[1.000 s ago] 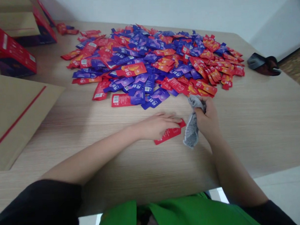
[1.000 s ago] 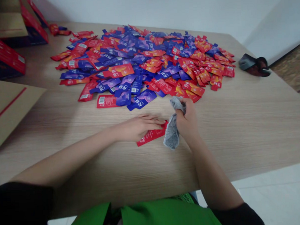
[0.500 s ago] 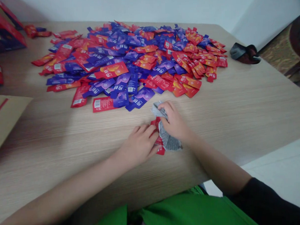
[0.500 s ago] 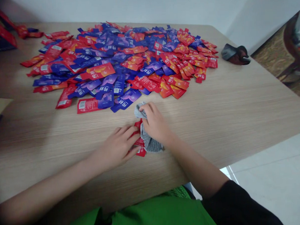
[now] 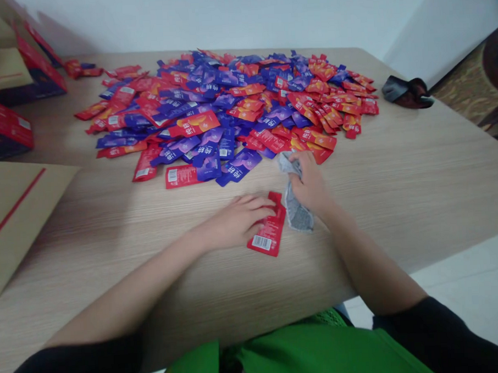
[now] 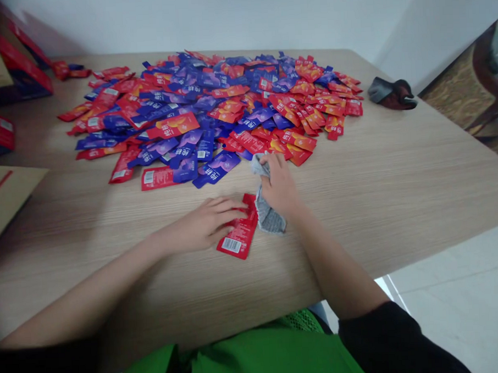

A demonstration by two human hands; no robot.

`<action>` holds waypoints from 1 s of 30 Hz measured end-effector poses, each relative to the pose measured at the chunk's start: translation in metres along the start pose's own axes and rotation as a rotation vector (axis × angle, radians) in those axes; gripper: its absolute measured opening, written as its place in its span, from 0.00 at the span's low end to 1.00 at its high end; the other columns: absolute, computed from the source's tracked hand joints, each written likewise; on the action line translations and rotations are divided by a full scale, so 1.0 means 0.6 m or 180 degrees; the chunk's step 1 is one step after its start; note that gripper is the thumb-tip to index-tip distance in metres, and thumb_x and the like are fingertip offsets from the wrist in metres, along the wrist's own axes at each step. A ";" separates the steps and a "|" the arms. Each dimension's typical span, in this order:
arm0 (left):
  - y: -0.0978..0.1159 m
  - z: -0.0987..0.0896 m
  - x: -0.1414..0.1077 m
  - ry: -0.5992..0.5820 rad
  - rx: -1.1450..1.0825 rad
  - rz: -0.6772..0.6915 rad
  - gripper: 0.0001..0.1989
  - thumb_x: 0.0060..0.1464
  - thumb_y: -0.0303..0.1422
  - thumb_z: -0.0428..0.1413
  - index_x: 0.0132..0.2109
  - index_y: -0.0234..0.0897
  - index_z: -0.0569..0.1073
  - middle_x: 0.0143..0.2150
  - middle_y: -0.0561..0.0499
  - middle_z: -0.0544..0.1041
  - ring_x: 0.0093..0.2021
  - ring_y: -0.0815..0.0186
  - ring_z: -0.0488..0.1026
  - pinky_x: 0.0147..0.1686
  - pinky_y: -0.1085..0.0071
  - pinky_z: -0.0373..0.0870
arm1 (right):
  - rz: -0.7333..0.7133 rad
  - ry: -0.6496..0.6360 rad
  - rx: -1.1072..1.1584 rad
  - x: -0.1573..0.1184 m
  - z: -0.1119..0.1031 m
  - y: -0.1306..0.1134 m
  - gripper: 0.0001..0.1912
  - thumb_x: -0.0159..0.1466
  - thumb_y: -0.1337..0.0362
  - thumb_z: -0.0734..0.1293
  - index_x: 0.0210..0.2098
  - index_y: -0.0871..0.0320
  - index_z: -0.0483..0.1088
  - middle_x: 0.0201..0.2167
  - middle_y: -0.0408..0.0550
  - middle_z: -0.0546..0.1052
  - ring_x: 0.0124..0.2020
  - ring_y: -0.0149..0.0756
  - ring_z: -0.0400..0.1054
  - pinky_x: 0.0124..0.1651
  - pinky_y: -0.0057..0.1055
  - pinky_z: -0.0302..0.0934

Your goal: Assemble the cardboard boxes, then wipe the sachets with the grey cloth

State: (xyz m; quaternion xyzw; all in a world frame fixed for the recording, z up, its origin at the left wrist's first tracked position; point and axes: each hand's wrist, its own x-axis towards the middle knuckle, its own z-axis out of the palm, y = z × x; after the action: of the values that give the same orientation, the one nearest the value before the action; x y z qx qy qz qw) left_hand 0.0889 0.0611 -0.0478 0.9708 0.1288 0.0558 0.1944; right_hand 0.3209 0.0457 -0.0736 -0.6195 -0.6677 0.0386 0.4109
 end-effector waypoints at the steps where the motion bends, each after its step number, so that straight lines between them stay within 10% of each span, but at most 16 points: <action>1: -0.010 -0.003 0.008 -0.0039 -0.0023 0.0124 0.19 0.63 0.29 0.49 0.59 0.46 0.68 0.65 0.52 0.67 0.66 0.63 0.59 0.62 0.60 0.58 | 0.0023 0.0096 0.0067 0.001 -0.008 0.001 0.16 0.57 0.75 0.59 0.43 0.53 0.62 0.43 0.51 0.67 0.46 0.44 0.64 0.51 0.45 0.60; 5: -0.024 0.006 0.033 -0.0171 0.0424 0.0177 0.20 0.65 0.36 0.49 0.63 0.47 0.66 0.66 0.52 0.67 0.67 0.59 0.57 0.61 0.57 0.59 | 0.0118 0.0185 0.0179 0.002 -0.029 0.004 0.15 0.57 0.73 0.61 0.42 0.53 0.62 0.42 0.49 0.68 0.46 0.43 0.64 0.51 0.44 0.61; 13: 0.043 0.043 0.008 0.0133 0.1824 -0.1937 0.28 0.64 0.47 0.48 0.58 0.25 0.70 0.55 0.36 0.74 0.48 0.49 0.70 0.41 0.56 0.68 | 0.0123 0.0115 0.0170 -0.002 -0.045 -0.010 0.16 0.56 0.74 0.62 0.43 0.53 0.62 0.43 0.50 0.68 0.48 0.43 0.65 0.52 0.44 0.60; 20: 0.068 0.060 -0.030 0.0208 0.1617 -0.1695 0.31 0.64 0.44 0.49 0.67 0.29 0.60 0.65 0.36 0.66 0.61 0.47 0.65 0.55 0.53 0.65 | 0.0147 -0.0370 0.0118 -0.020 -0.020 -0.023 0.18 0.55 0.76 0.61 0.44 0.53 0.63 0.44 0.50 0.68 0.46 0.43 0.66 0.50 0.43 0.61; 30: 0.083 0.085 -0.067 0.0503 0.1364 -0.1662 0.28 0.64 0.39 0.46 0.66 0.27 0.63 0.68 0.38 0.64 0.67 0.44 0.58 0.62 0.48 0.60 | 0.0280 0.0086 0.0206 -0.015 0.002 -0.026 0.15 0.56 0.73 0.60 0.42 0.53 0.61 0.42 0.50 0.68 0.47 0.43 0.65 0.54 0.45 0.59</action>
State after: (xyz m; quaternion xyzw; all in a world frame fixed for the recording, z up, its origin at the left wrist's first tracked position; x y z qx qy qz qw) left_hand 0.0698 -0.0125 -0.0773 0.9166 0.3963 0.0509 -0.0168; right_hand 0.3069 0.0353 -0.0704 -0.6351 -0.6327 0.0699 0.4376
